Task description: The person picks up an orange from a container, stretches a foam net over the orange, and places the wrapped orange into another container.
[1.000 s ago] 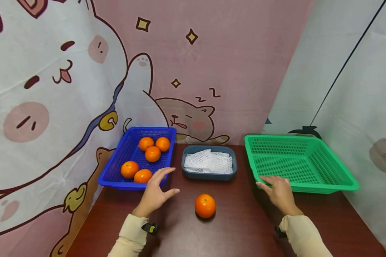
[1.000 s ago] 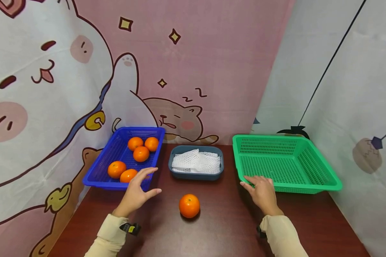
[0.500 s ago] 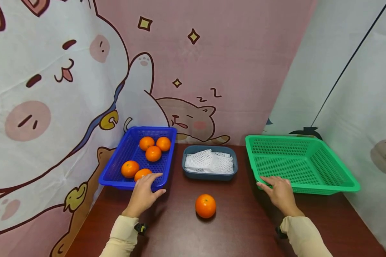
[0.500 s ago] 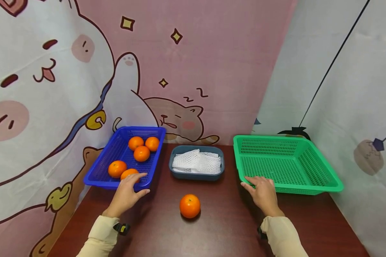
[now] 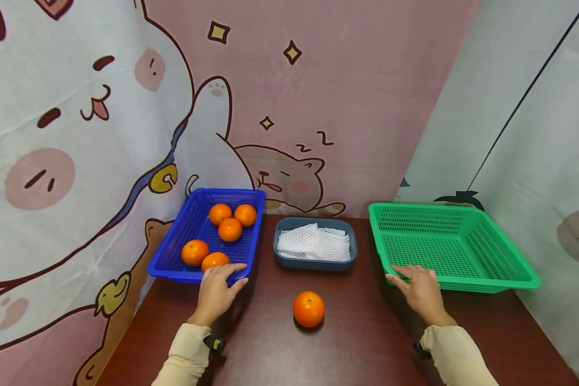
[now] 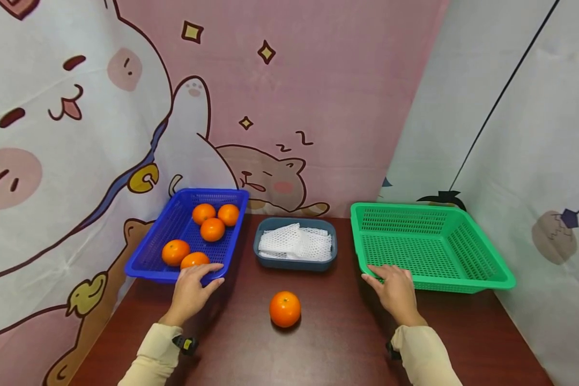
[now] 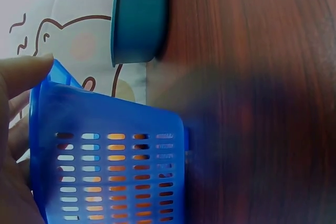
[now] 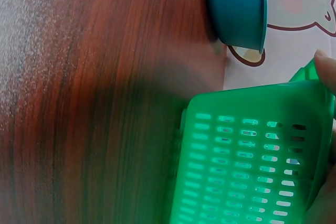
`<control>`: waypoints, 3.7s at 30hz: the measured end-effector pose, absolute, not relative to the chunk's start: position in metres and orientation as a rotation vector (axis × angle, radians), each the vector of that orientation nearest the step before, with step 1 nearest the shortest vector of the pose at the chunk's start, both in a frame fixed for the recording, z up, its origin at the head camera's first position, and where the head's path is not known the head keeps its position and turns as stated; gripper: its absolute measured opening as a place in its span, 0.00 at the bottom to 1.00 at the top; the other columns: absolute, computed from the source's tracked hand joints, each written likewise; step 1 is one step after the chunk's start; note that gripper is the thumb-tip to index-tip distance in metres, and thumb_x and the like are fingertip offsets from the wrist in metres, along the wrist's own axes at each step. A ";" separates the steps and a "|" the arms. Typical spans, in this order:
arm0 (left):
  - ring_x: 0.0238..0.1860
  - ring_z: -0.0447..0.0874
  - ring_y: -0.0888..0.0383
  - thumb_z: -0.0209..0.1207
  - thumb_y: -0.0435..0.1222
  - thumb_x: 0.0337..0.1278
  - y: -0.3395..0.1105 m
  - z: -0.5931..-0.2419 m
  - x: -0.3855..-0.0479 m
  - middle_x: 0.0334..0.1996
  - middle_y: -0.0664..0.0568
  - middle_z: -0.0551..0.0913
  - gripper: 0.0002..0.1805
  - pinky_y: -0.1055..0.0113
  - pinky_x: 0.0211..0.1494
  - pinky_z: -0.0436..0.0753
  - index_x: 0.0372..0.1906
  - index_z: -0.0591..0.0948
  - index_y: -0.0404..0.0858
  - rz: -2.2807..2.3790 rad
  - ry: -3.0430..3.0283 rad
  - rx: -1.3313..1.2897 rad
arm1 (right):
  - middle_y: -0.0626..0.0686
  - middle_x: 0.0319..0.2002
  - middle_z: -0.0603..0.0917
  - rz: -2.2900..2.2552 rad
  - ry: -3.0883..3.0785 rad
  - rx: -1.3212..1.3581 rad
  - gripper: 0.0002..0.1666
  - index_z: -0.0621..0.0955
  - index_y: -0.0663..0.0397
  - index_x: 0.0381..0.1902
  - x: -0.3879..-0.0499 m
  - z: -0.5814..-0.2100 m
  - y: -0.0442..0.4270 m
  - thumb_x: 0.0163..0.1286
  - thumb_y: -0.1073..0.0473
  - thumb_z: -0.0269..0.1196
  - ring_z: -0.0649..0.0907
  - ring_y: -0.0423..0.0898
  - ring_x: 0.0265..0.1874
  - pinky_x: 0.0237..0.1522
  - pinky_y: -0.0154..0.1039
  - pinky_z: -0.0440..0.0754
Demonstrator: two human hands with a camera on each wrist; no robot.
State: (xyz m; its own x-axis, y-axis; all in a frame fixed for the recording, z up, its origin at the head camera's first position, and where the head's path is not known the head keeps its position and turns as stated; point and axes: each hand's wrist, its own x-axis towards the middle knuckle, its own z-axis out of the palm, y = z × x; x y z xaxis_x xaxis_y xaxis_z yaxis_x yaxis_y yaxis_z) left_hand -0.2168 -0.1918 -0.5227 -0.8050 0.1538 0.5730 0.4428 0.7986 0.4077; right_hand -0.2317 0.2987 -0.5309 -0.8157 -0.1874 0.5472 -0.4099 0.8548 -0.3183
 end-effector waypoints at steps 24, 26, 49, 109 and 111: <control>0.44 0.82 0.52 0.74 0.39 0.46 -0.194 -0.525 -0.217 0.42 0.53 0.87 0.18 0.56 0.49 0.67 0.47 0.87 0.47 -0.769 -2.437 -0.377 | 0.66 0.48 0.82 0.709 -2.664 0.441 0.26 0.82 0.65 0.52 -0.251 -0.487 0.278 0.63 0.51 0.68 0.76 0.66 0.50 0.49 0.65 0.70; 0.44 0.81 0.52 0.73 0.40 0.48 -0.194 -0.526 -0.218 0.42 0.54 0.86 0.17 0.56 0.50 0.67 0.47 0.87 0.47 -0.767 -2.447 -0.376 | 0.66 0.49 0.82 0.729 -2.625 0.470 0.25 0.82 0.65 0.52 -0.260 -0.477 0.270 0.63 0.52 0.68 0.75 0.65 0.50 0.50 0.64 0.69; 0.43 0.81 0.54 0.73 0.38 0.47 -0.188 -0.529 -0.223 0.41 0.56 0.87 0.17 0.58 0.50 0.68 0.46 0.87 0.47 -0.774 -2.448 -0.367 | 0.59 0.56 0.80 1.041 -2.874 0.913 0.27 0.79 0.59 0.58 -0.407 -0.470 0.151 0.66 0.51 0.66 0.76 0.58 0.58 0.57 0.57 0.72; 0.42 0.81 0.53 0.75 0.37 0.43 -0.189 -0.529 -0.220 0.40 0.54 0.87 0.18 0.57 0.48 0.67 0.45 0.87 0.47 -0.743 -2.410 -0.373 | 0.52 0.34 0.80 1.070 -2.436 0.604 0.11 0.79 0.51 0.34 -0.397 -0.463 0.137 0.59 0.58 0.72 0.75 0.49 0.35 0.36 0.45 0.72; 0.42 0.81 0.53 0.75 0.37 0.43 -0.189 -0.530 -0.220 0.40 0.54 0.87 0.18 0.57 0.48 0.67 0.45 0.87 0.47 -0.737 -2.408 -0.374 | 0.52 0.33 0.76 0.988 -2.362 0.607 0.11 0.81 0.52 0.33 -0.396 -0.464 0.140 0.58 0.58 0.73 0.74 0.49 0.33 0.35 0.46 0.72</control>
